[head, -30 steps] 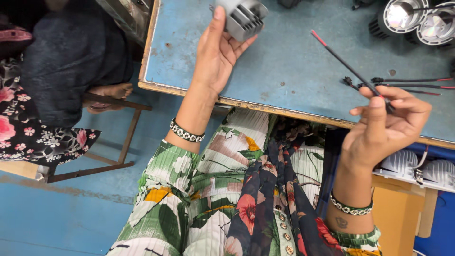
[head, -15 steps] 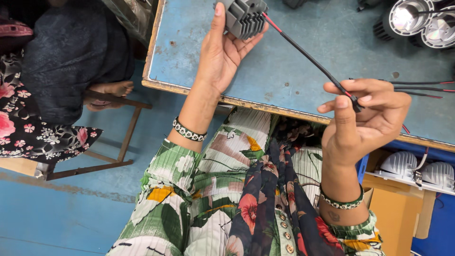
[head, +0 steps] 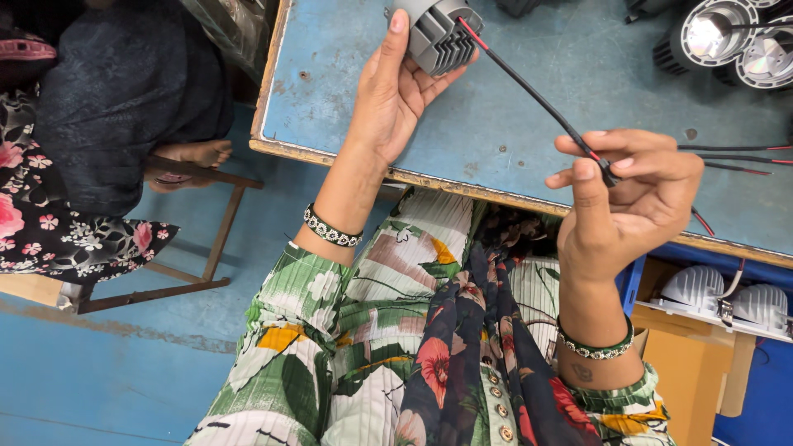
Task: The person inserts black wires with red tips into the central holes of gray cylindrical heat sink components. The person handles the components one at a time, places them on a blue table, and arranges them into a group.
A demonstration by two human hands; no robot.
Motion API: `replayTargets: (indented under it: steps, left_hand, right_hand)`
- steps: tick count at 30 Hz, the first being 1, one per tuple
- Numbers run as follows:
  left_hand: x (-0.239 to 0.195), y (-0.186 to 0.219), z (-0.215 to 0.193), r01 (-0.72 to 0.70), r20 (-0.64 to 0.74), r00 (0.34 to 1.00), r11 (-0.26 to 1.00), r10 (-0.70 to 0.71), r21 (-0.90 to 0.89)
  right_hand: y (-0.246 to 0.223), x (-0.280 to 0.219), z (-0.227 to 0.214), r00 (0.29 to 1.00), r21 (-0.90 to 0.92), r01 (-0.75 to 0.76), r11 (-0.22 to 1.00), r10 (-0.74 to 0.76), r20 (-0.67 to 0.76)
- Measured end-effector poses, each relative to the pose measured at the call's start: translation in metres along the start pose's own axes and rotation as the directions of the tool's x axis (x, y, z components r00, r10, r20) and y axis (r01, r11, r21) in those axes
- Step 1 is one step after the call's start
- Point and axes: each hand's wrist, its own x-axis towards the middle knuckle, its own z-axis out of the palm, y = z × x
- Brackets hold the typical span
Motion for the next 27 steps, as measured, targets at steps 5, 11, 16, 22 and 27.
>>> replayTargets:
  steps: [5, 11, 16, 22, 27]
  left_hand:
    - [-0.002, -0.001, 0.0, -0.033, 0.028, 0.999, 0.998, 0.031, 0.055]
    - [-0.002, -0.008, -0.003, -0.023, 0.069, 0.997, 0.991, 0.014, 0.134]
    - [-0.004, -0.011, -0.003, 0.009, 0.112, 0.993, 0.984, -0.03, 0.179]
    - [-0.006, -0.009, 0.0, 0.032, 0.093, 0.994, 0.975, -0.053, 0.221]
    - [-0.009, -0.009, 0.003, 0.032, 0.113, 0.991, 0.96, -0.066, 0.279]
  right_hand:
    - [0.0, 0.0, 0.003, 1.0, -0.031, 0.005, 1.0, -0.004, 0.026]
    - [0.002, 0.003, 0.005, 0.999, -0.054, 0.016, 0.998, -0.014, 0.042]
    - [0.009, 0.006, 0.009, 0.998, -0.062, -0.009, 0.998, 0.013, 0.057]
    - [0.03, 0.006, 0.006, 0.999, -0.036, -0.024, 0.999, 0.026, 0.037]
    - [0.052, 0.002, 0.001, 0.989, -0.004, -0.139, 0.99, 0.139, 0.04]
